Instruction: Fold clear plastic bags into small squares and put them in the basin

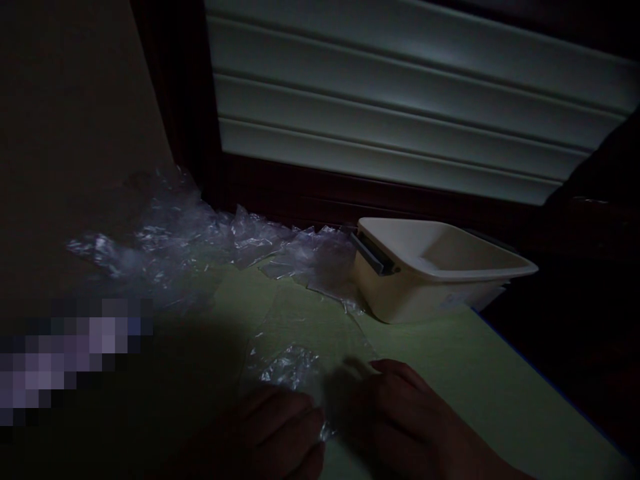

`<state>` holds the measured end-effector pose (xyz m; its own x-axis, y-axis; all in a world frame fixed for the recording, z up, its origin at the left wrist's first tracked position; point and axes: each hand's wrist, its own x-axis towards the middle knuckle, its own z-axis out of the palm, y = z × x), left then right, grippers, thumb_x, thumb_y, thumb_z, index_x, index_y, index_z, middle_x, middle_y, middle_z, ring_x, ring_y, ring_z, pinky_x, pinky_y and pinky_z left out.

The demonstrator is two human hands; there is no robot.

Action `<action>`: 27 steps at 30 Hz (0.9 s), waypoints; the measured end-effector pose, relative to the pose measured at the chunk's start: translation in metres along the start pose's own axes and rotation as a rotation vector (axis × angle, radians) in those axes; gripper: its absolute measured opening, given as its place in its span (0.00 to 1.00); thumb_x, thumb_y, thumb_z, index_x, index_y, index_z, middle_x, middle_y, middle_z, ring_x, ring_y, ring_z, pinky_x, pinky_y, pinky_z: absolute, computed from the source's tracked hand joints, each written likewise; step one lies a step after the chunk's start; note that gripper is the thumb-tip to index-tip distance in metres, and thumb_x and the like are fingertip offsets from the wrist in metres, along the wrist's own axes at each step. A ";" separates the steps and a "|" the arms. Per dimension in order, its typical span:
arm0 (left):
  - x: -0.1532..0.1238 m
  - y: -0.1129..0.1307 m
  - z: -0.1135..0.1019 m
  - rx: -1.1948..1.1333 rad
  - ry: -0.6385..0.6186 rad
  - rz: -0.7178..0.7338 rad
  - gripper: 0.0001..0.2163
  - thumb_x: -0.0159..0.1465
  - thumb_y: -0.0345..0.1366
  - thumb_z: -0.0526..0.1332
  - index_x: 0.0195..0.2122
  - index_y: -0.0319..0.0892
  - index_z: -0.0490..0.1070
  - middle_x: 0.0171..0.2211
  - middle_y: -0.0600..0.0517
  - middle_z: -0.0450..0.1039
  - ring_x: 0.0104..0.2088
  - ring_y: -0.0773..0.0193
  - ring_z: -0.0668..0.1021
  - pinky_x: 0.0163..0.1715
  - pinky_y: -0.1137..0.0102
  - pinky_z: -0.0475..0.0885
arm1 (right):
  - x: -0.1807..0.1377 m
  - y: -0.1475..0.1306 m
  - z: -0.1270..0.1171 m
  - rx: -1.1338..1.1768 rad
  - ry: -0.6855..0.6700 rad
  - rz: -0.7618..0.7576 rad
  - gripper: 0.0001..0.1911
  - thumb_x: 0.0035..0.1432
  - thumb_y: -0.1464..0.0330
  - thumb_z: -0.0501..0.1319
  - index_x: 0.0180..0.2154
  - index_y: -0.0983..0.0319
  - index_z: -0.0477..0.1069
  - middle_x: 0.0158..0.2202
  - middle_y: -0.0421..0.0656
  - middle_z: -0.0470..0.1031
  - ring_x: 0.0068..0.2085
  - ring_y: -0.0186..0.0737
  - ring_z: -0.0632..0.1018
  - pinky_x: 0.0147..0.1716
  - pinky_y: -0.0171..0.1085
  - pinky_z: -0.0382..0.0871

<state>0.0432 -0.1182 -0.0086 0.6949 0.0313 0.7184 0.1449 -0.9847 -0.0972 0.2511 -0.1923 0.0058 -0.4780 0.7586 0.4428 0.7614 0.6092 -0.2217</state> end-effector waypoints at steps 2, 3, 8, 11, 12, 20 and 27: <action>0.000 0.002 0.003 -0.006 -0.003 -0.034 0.14 0.70 0.28 0.48 0.31 0.42 0.70 0.30 0.57 0.75 0.31 0.68 0.75 0.33 0.73 0.70 | -0.001 -0.001 0.001 0.023 -0.039 0.034 0.15 0.67 0.71 0.48 0.34 0.62 0.71 0.29 0.41 0.75 0.34 0.35 0.76 0.50 0.38 0.65; 0.000 0.003 0.003 -0.007 -0.025 -0.053 0.14 0.69 0.28 0.48 0.31 0.42 0.70 0.31 0.57 0.76 0.32 0.67 0.75 0.35 0.72 0.70 | -0.002 -0.002 0.002 0.027 -0.047 0.046 0.14 0.67 0.71 0.48 0.36 0.62 0.71 0.31 0.41 0.76 0.36 0.35 0.76 0.52 0.38 0.63; 0.000 0.003 -0.001 -0.004 -0.102 -0.094 0.11 0.67 0.25 0.52 0.32 0.41 0.71 0.31 0.55 0.75 0.33 0.65 0.74 0.38 0.70 0.69 | -0.003 -0.003 0.004 -0.035 -0.037 -0.018 0.15 0.68 0.71 0.47 0.39 0.60 0.73 0.34 0.40 0.78 0.38 0.35 0.77 0.55 0.39 0.61; 0.000 0.001 0.002 -0.003 -0.092 -0.106 0.11 0.66 0.25 0.52 0.31 0.41 0.71 0.30 0.55 0.75 0.32 0.65 0.74 0.38 0.70 0.69 | -0.004 0.001 0.003 -0.080 -0.056 -0.052 0.15 0.67 0.73 0.48 0.39 0.61 0.74 0.33 0.42 0.78 0.38 0.36 0.77 0.56 0.42 0.60; -0.001 0.000 0.004 -0.006 -0.074 -0.099 0.12 0.66 0.25 0.51 0.30 0.42 0.71 0.29 0.55 0.75 0.32 0.65 0.74 0.37 0.70 0.70 | -0.005 0.002 0.003 -0.082 -0.055 -0.050 0.15 0.67 0.73 0.48 0.39 0.62 0.74 0.32 0.42 0.78 0.37 0.36 0.77 0.55 0.43 0.61; -0.008 -0.001 -0.004 0.013 -0.019 -0.090 0.09 0.66 0.30 0.51 0.35 0.44 0.70 0.33 0.55 0.75 0.35 0.67 0.76 0.38 0.75 0.73 | 0.004 0.002 -0.009 0.290 -0.117 -0.089 0.15 0.67 0.68 0.49 0.52 0.63 0.65 0.46 0.50 0.76 0.49 0.40 0.74 0.50 0.40 0.68; -0.006 -0.006 0.001 0.013 0.008 0.008 0.08 0.66 0.29 0.51 0.35 0.43 0.70 0.35 0.55 0.76 0.38 0.67 0.76 0.45 0.75 0.72 | -0.006 0.013 -0.044 0.323 -0.090 0.191 0.13 0.64 0.70 0.54 0.49 0.56 0.68 0.48 0.46 0.73 0.51 0.39 0.73 0.47 0.38 0.71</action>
<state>0.0390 -0.1121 -0.0132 0.6905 0.0219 0.7230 0.1483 -0.9826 -0.1118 0.2834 -0.1992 0.0381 -0.3886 0.8738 0.2924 0.6701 0.4858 -0.5612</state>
